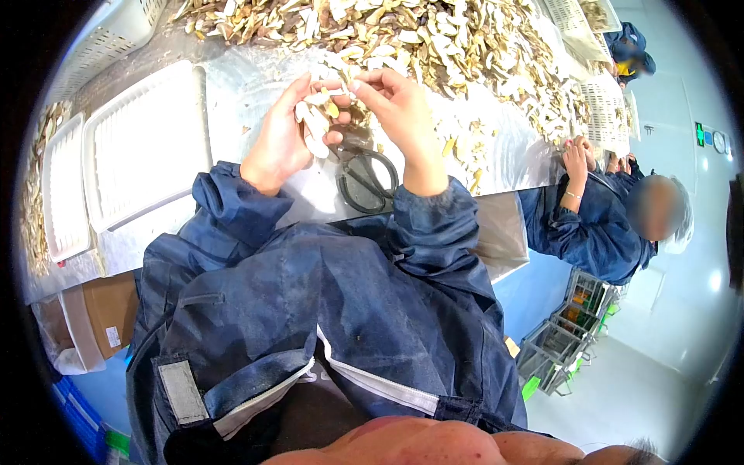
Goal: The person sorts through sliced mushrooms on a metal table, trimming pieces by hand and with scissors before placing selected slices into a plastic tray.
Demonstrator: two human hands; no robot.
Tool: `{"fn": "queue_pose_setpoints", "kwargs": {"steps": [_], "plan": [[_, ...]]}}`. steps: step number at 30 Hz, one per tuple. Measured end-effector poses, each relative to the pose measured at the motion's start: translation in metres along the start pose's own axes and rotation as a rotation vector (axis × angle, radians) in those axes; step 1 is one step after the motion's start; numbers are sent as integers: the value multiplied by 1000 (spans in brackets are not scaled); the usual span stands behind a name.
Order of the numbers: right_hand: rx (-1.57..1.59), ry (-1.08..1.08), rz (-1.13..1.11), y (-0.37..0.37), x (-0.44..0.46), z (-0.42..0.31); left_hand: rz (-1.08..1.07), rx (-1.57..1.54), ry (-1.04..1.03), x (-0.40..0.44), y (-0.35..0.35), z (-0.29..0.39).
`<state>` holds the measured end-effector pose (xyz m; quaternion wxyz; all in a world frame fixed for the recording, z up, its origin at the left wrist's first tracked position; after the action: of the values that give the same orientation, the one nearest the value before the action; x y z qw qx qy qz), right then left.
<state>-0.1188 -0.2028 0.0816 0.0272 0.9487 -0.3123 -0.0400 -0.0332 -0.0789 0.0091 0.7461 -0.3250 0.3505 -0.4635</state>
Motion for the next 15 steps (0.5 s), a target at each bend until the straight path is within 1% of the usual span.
{"fn": "queue_pose_setpoints", "kwargs": {"steps": [1, 4, 5, 8, 11, 14, 15], "plan": [[-416, 71, 102, 8, 7, 11, 16, 10, 8, 0, 1, -1], [-914, 231, 163, 7, 0, 27, 39, -4, 36, 2, 6, -2], [-869, 162, 163, 8, -1, 34, 46, -18, 47, 2, 9, -3], [-824, 183, 166, 12, -8, 37, -19, -25, 56, 3, 10, -6], [-694, 192, 297, 43, -16, 42, 15, 47, 46, 1, 9, -9], [-359, -1, 441, 78, -27, 35, -30, 73, 58, 0, 2, -10], [-176, -2, 400, 78, -28, 30, -43, 76, 79, -1, -2, -13]]}}
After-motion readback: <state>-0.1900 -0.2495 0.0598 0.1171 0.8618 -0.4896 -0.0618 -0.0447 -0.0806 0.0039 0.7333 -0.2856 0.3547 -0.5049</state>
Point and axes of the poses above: each hand's wrist, its own x-axis towards the middle knuckle, its own y-axis out of the back of the hand, z = x × y, the point moved 5 cm from there along x, towards the middle knuckle, and after that the axes turned 10 degrees about x, right-handed, at the moved point
